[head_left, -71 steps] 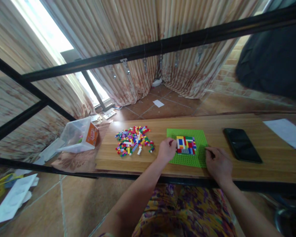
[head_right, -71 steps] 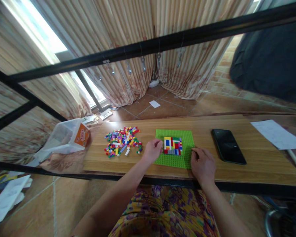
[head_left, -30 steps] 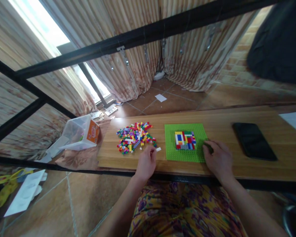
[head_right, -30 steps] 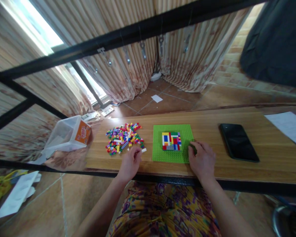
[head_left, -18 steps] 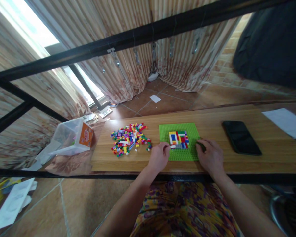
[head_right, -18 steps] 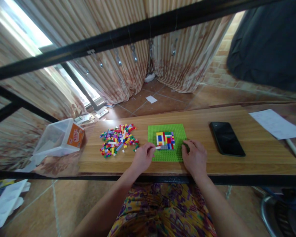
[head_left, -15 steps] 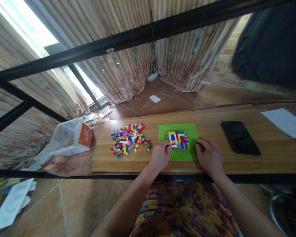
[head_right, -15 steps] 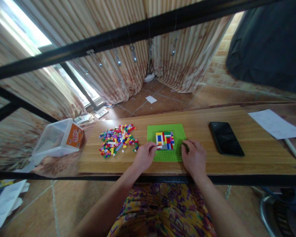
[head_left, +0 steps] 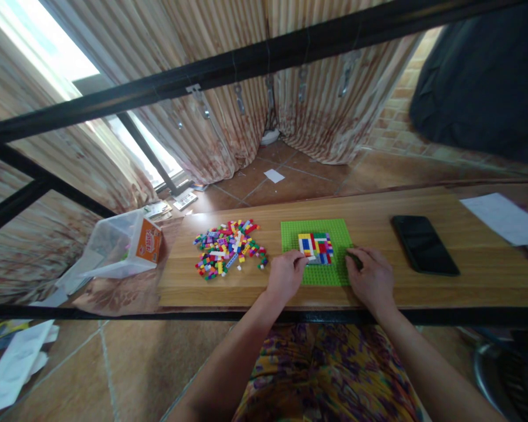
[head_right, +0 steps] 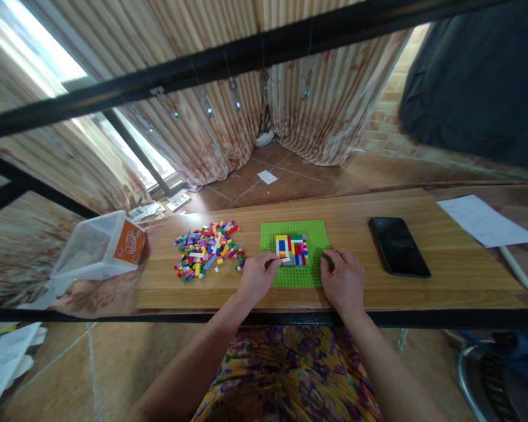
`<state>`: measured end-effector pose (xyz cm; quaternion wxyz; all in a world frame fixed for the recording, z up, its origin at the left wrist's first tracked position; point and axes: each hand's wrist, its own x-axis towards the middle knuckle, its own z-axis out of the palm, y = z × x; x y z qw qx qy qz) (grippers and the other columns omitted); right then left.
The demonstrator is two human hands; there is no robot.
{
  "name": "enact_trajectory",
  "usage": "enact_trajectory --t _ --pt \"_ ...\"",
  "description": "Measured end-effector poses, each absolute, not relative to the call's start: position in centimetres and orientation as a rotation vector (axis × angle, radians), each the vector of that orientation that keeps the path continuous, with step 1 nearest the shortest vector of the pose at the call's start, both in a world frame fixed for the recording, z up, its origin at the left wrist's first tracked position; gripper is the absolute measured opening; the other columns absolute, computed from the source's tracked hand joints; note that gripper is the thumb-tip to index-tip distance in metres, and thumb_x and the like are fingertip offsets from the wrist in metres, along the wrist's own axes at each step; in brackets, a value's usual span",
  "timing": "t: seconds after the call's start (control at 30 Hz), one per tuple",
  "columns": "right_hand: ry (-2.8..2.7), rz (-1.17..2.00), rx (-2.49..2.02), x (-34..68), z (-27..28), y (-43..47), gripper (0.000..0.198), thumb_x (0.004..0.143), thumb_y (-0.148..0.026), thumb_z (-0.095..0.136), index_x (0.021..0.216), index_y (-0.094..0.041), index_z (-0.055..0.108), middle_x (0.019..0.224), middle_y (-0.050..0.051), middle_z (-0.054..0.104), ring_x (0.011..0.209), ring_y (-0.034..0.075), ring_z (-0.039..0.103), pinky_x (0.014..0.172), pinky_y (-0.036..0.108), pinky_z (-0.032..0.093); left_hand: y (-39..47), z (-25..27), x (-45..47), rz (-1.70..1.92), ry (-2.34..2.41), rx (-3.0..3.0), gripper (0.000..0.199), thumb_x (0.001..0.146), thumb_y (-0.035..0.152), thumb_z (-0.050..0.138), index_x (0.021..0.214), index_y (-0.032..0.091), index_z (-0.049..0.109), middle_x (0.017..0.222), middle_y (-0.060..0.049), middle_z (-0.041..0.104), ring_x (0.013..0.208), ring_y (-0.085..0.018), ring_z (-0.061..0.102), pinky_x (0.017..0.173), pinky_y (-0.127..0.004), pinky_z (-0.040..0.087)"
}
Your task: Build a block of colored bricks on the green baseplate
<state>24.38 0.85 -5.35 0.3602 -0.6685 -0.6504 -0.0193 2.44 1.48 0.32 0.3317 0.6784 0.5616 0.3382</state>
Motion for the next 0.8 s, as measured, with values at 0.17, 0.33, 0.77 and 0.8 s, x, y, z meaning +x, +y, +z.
enact_trajectory --t 0.17,0.33,0.77,0.8 --pt "-1.689 -0.038 -1.721 24.4 -5.2 0.8 0.027 0.090 -0.035 0.051 0.100 -0.019 0.071 0.099 0.011 0.069 0.097 0.025 0.061 0.085 0.041 0.049 1.7 -0.3 2.7 0.971 1.545 1.706 0.015 0.089 0.019 0.060 0.077 0.019 0.071 0.071 0.000 0.070 0.065 -0.013 0.062 0.063 -0.022 0.043" --pt "-1.685 -0.039 -1.719 24.4 -5.2 0.8 0.026 0.090 -0.034 0.052 0.099 -0.019 0.071 0.099 0.011 0.069 0.097 0.026 0.061 0.085 0.042 0.048 1.8 -0.3 3.0 1.024 1.560 1.628 0.011 0.087 0.019 0.061 0.079 0.019 0.068 0.075 -0.001 0.071 0.069 -0.013 0.065 0.066 -0.023 0.046" --pt "-1.697 -0.044 -1.717 24.7 -5.8 0.9 0.027 0.090 -0.035 0.051 0.100 -0.019 0.071 0.099 0.011 0.069 0.097 0.026 0.061 0.083 0.041 0.048 3.3 -1.4 3.6 1.021 1.605 1.313 0.006 0.075 0.018 0.066 0.069 0.015 0.067 0.066 0.000 0.066 0.062 -0.012 0.060 0.057 -0.021 0.042" --pt "-1.696 -0.044 -1.712 24.7 -5.9 1.0 0.027 0.089 -0.035 0.051 0.099 -0.019 0.071 0.099 0.011 0.069 0.097 0.025 0.061 0.083 0.040 0.048 3.4 -1.5 3.6 1.019 1.608 1.305 0.006 0.074 0.018 0.066 0.069 0.015 0.067 0.065 0.000 0.066 0.062 -0.012 0.059 0.056 -0.021 0.042"
